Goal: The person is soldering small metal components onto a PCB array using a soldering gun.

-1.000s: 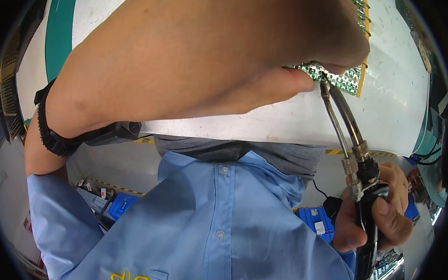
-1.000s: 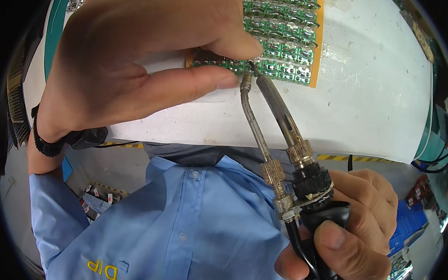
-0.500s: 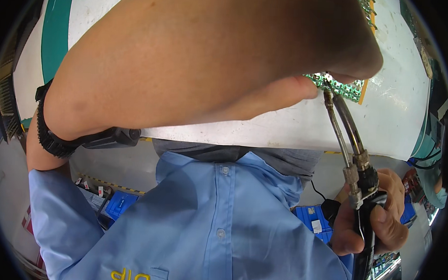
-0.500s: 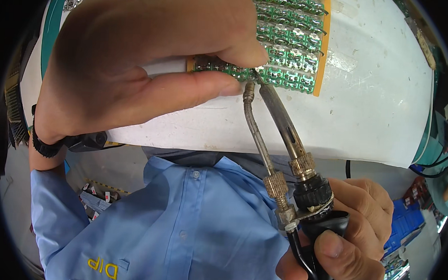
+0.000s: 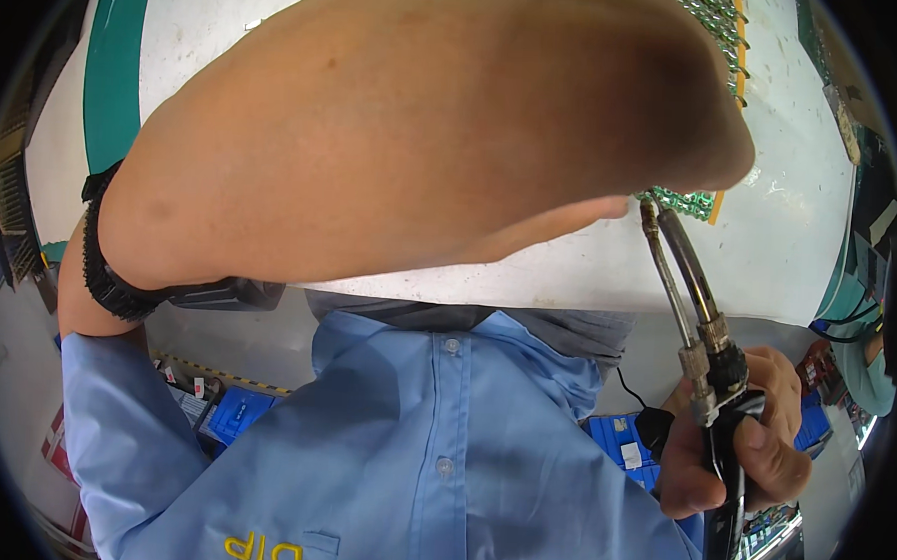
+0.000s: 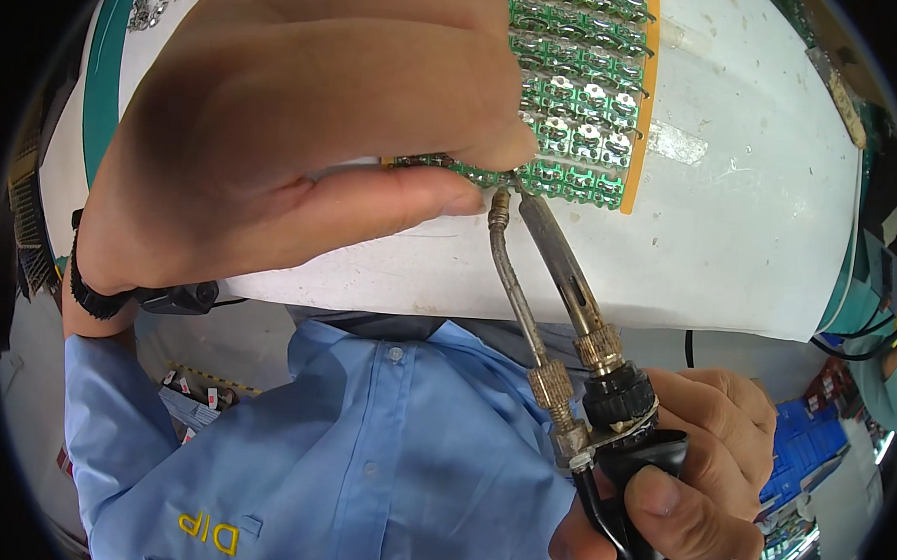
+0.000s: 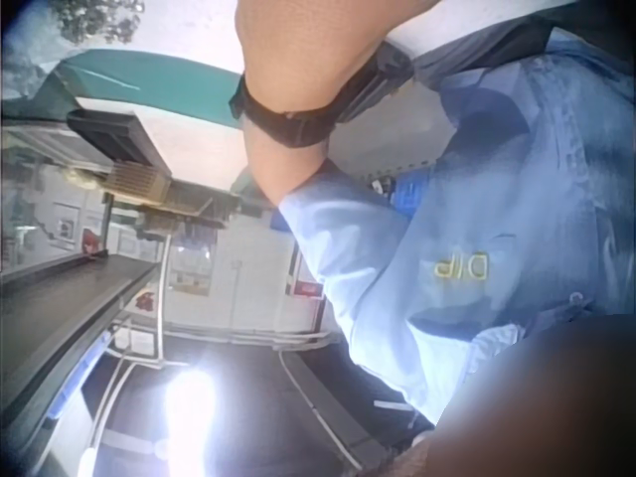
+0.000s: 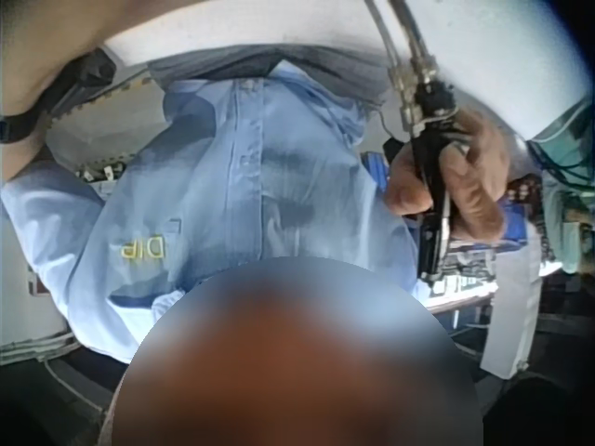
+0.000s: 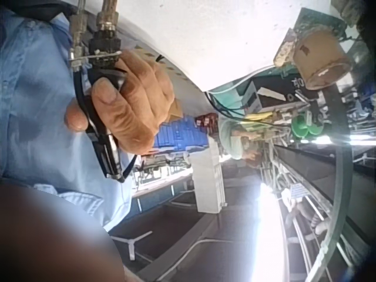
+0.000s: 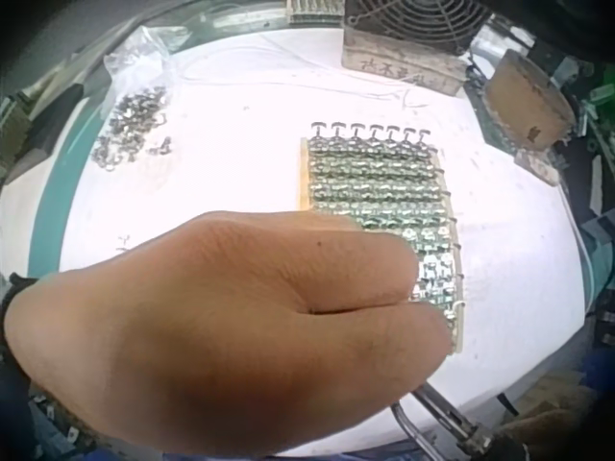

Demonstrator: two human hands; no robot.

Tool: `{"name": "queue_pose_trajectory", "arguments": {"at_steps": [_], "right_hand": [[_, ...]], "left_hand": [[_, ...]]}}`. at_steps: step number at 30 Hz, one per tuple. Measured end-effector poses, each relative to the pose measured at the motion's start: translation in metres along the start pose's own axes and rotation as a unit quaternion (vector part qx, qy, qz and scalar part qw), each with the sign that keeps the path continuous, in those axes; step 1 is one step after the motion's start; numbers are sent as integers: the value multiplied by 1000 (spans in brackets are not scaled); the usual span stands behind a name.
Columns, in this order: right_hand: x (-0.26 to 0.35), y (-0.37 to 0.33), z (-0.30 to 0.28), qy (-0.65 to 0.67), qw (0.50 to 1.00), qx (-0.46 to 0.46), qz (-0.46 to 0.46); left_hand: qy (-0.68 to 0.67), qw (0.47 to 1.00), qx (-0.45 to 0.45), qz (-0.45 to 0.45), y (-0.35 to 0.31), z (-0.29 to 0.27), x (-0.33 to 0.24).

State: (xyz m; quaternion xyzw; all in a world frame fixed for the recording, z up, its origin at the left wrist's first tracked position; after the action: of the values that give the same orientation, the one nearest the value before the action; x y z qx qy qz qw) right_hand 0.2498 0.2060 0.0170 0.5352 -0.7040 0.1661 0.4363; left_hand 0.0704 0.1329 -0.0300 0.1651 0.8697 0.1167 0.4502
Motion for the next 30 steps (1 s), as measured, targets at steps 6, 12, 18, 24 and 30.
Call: {"name": "queue_pose_trajectory", "arguments": {"at_steps": [6,12,18,24,30], "right_hand": [[-1,2,2,6,1000,17,7],[-2,-1,0,22,1000,11,12],[-5,-1,-1,25,999,27,12],[-3,0,1,26,999,29,14],[0,3,1,16,999,35,17]], "left_hand": [[1,1000,-5,4,-3,-3,0],[7,1000,-14,7,-5,-4,-2],[11,1000,-10,6,-3,-1,-2],[15,1000,-11,9,-3,-4,-4],[20,1000,-13,12,-3,-4,-6]]}}
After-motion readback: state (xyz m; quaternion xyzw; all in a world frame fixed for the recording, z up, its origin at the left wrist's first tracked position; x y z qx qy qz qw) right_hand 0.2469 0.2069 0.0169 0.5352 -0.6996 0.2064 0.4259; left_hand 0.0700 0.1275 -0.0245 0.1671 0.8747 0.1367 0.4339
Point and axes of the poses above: each hand's wrist, its own y-axis towards the middle knuckle, its own z-axis out of the palm, x = y × z, the point moved 8 cm from there along y, towards the middle knuckle, and after that the axes turned 15 degrees about z, right-handed, at the moved point
